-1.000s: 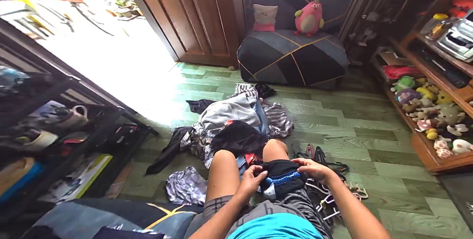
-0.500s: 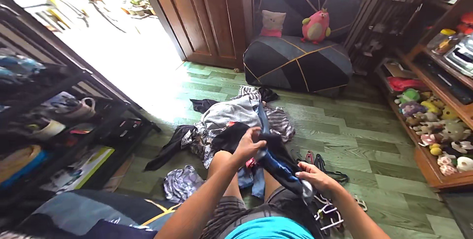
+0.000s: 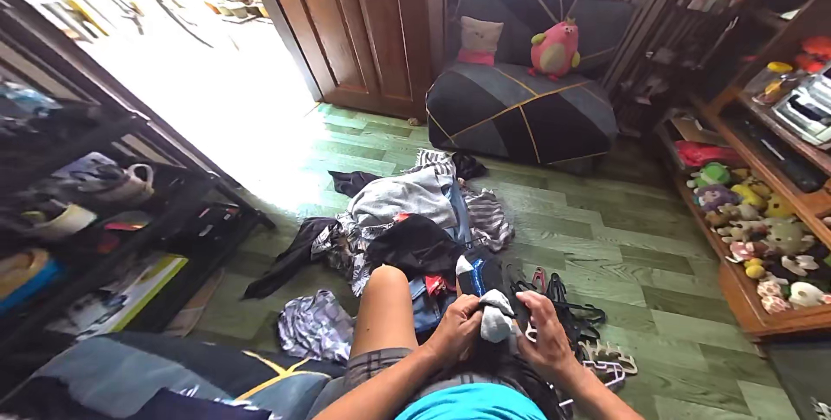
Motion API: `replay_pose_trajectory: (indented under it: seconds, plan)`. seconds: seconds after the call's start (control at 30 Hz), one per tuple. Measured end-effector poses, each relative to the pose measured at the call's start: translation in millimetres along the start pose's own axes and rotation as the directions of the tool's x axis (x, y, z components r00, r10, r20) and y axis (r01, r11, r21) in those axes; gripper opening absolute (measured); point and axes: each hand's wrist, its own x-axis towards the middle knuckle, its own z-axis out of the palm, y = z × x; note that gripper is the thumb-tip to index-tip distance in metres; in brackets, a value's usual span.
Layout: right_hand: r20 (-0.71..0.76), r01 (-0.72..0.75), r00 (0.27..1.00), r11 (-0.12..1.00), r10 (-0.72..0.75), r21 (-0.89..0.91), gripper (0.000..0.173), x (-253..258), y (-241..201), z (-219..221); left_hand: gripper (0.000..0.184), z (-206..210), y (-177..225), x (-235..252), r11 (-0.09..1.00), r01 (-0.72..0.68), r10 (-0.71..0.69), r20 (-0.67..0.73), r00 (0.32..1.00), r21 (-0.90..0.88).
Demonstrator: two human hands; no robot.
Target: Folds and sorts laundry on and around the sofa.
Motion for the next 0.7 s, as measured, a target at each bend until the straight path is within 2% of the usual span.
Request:
replay_pose_trajectory:
  seconds: [0.03, 0.07, 0.13, 0.17, 0.2, 0.23, 0.27, 0.3, 0.33, 0.37, 0.4, 0.43, 0.47, 0.5, 0.53, 0.57, 0.63, 0.7]
  plan:
    - [-0.010, 0.195, 0.980, 0.975, -0.197, -0.105, 0.050, 6, 5, 5, 0.029, -2, 3, 0, 0.997, 0.067, -0.067, 0.001, 0.998, -0.046]
    - [0.019, 0.308, 0.951, 0.940, -0.309, -0.148, 0.043, 12, 5, 9, 0.028, -3, 6, -1, 0.988, 0.127, -0.127, 0.003, 0.992, -0.093]
    - [0.078, 0.391, 0.920, 0.911, -0.383, -0.134, 0.019, 26, 0, 18, 0.024, -4, 11, -7, 0.961, 0.210, -0.217, -0.019, 0.976, -0.180]
    - [0.115, 0.356, 0.932, 0.930, -0.344, -0.096, 0.015, 33, -3, 20, 0.024, -3, 11, -12, 0.950, 0.211, -0.230, -0.060, 0.971, -0.229]
    - [0.175, 0.241, 0.958, 0.969, -0.229, -0.050, 0.016, 39, -8, 20, 0.032, -1, 8, -16, 0.949, 0.164, -0.200, -0.113, 0.973, -0.268]
    - [0.258, 0.055, 0.965, 0.998, -0.054, 0.004, 0.020, 46, -12, 19, 0.051, 2, 3, -20, 0.964, 0.079, -0.123, -0.159, 0.980, -0.254]
    - [0.343, -0.153, 0.931, 0.986, 0.122, 0.065, 0.025, 56, -14, 18, 0.067, 5, -2, -21, 0.985, -0.024, -0.011, -0.202, 0.979, -0.172]
    - [0.381, -0.316, 0.891, 0.940, 0.247, 0.130, 0.027, 66, -12, 19, 0.072, 7, -7, -20, 0.988, -0.149, 0.137, -0.223, 0.965, -0.038]
    - [0.394, -0.424, 0.859, 0.886, 0.327, 0.188, 0.026, 74, -10, 21, 0.066, 8, -10, -16, 0.962, -0.248, 0.267, -0.215, 0.939, 0.112]
    - [0.381, -0.470, 0.846, 0.858, 0.372, 0.208, 0.026, 80, -9, 22, 0.054, 8, -15, -12, 0.917, -0.312, 0.362, -0.192, 0.912, 0.247]
    - [0.338, -0.453, 0.862, 0.874, 0.378, 0.176, 0.026, 83, -11, 24, 0.040, 7, -23, -6, 0.874, -0.346, 0.419, -0.167, 0.893, 0.342]
    - [0.257, -0.363, 0.908, 0.928, 0.331, 0.087, 0.028, 82, -16, 25, 0.028, 5, -29, -1, 0.850, -0.357, 0.440, -0.150, 0.885, 0.386]
    - [0.153, -0.188, 0.970, 0.982, 0.191, -0.033, 0.030, 79, -20, 26, 0.022, 2, -32, 5, 0.842, -0.362, 0.447, -0.140, 0.884, 0.400]
    - [0.062, 0.024, 0.998, 0.987, -0.014, -0.159, 0.029, 75, -19, 28, 0.021, 0, -32, 10, 0.845, -0.362, 0.438, -0.124, 0.890, 0.393]
    - [0.030, 0.191, 0.981, 0.946, -0.190, -0.262, 0.029, 70, -17, 30, 0.021, -3, -30, 15, 0.857, -0.355, 0.421, -0.110, 0.901, 0.373]
    - [0.057, 0.289, 0.956, 0.901, -0.286, -0.324, 0.030, 66, -16, 31, 0.023, -6, -27, 19, 0.874, -0.337, 0.391, -0.096, 0.915, 0.350]
    - [0.150, 0.328, 0.944, 0.887, -0.294, -0.326, 0.037, 57, -13, 33, 0.026, -10, -18, 21, 0.929, -0.226, 0.257, -0.072, 0.964, 0.294]
    - [0.199, 0.304, 0.944, 0.926, -0.262, -0.225, 0.037, 54, -10, 27, 0.027, -10, 2, 17, 0.977, -0.038, 0.052, -0.059, 0.997, 0.211]
